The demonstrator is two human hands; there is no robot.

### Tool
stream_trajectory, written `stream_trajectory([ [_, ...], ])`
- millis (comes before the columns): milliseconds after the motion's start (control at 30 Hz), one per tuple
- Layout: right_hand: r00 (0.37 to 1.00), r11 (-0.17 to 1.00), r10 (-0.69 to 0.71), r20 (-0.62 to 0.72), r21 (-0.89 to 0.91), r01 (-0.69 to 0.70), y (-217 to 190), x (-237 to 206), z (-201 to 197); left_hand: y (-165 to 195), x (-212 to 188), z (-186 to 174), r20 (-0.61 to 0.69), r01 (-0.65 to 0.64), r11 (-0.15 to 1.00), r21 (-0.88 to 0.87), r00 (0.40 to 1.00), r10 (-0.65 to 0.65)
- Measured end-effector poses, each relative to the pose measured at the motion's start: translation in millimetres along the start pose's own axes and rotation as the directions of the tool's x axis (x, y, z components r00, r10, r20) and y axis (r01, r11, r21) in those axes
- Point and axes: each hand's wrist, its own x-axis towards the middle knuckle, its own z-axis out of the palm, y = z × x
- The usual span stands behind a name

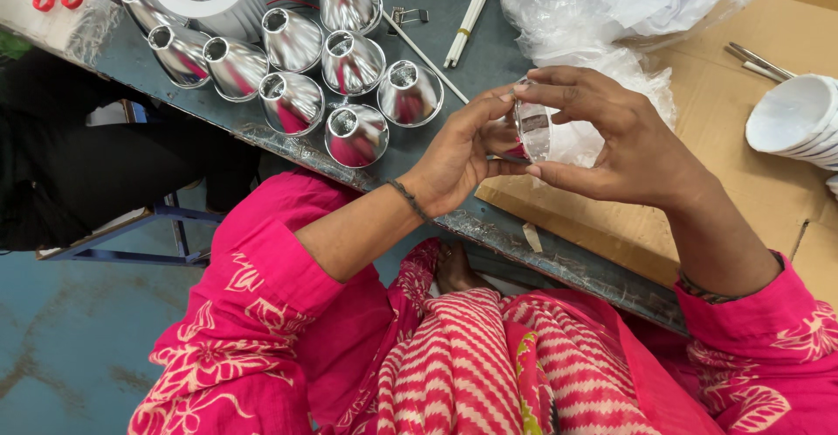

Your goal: The person picks up silver metal lamp reflector cones one at a time from the workbench, fits a white plastic cup inside one, wraps reflectors in clear plastic bags, and sets the wrapped pieces on the bench. They repeat this wrapping and stacking cycle throughout the clip.

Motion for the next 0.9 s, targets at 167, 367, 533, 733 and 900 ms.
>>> stream_trajectory([
  [167, 0.998, 0.992, -0.065, -0.002, -0.108, 0.065, 0, 1, -1, 0, 1, -2, 0.031, -0.005, 1.0, 0.005, 1.0, 0.005],
  [367, 0.998, 0.993, -0.061, -0.001, -0.103, 0.06, -1, -1, -3, 3, 0, 3, 0.035, -0.016, 1.0, 0.023, 0.999, 0.015],
  [533, 0.998, 0.992, -0.056, -0.022, -0.119, 0.053, -4, -3, -2, 6, -3, 6, 0.075, -0.036, 0.998, 0.042, 0.997, 0.032],
  [733, 0.999, 0.993, -0.031, -0.027, -0.114, 0.028, -7, -3, -2, 3, -1, 3, 0.094, -0.066, 0.994, 0.09, 0.994, 0.057],
  [900, 0.992, 0.982, -0.099, -0.082, -0.167, 0.084, -9, -4, -3, 16, -4, 7, 0.154, -0.163, 0.966, 0.203, 0.979, 0.132],
])
